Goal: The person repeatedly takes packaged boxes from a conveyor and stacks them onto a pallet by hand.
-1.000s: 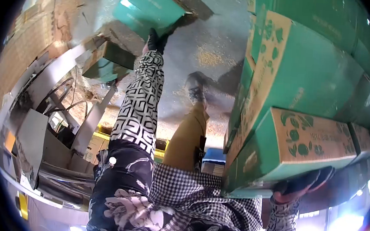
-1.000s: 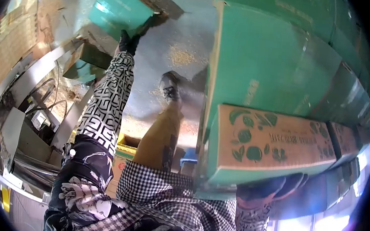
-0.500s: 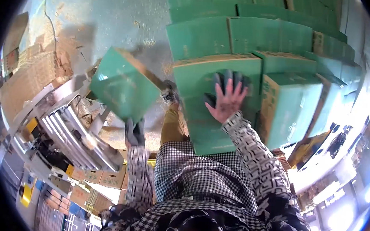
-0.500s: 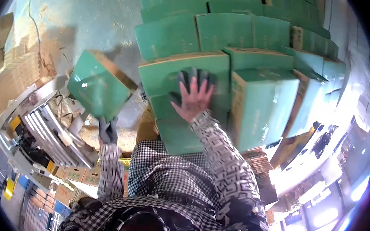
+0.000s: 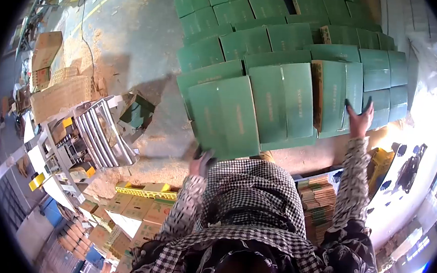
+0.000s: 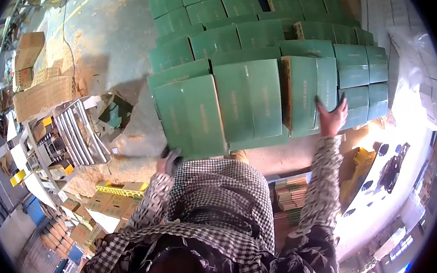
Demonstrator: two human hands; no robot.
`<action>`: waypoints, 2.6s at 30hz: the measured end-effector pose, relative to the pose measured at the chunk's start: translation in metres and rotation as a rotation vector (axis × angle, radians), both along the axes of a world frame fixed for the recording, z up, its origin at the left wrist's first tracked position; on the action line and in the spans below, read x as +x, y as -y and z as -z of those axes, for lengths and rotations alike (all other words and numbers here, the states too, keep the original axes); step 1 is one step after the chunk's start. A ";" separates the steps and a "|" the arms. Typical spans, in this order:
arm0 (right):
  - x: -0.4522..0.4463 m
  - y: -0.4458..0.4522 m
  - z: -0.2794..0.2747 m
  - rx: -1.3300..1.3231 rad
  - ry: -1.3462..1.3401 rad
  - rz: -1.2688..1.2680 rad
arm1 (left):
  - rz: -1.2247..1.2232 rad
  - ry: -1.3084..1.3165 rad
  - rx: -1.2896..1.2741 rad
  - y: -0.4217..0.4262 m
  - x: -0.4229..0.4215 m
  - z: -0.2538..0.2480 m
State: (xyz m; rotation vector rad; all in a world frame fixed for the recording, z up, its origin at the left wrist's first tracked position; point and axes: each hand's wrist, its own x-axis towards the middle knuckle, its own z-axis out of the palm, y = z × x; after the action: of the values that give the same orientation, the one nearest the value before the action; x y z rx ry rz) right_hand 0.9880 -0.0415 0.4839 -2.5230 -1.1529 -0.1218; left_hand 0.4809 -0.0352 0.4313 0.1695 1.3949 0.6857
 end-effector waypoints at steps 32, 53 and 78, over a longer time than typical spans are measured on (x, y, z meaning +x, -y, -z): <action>0.284 0.082 -0.033 0.216 -1.446 0.133 | 0.619 -0.490 0.383 0.014 0.104 0.011; 0.580 0.128 0.044 -0.083 -1.602 0.333 | 0.808 -0.282 0.187 0.018 0.436 0.018; 0.549 0.146 0.101 -0.207 -0.366 0.014 | 1.104 -0.534 0.488 -0.008 0.432 -0.009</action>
State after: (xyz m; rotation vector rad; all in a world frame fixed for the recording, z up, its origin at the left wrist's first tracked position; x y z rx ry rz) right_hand 1.5366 -0.1879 0.3831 -2.5813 -1.0412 0.4601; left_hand 0.9131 -0.0275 0.4401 1.4708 1.3353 0.0088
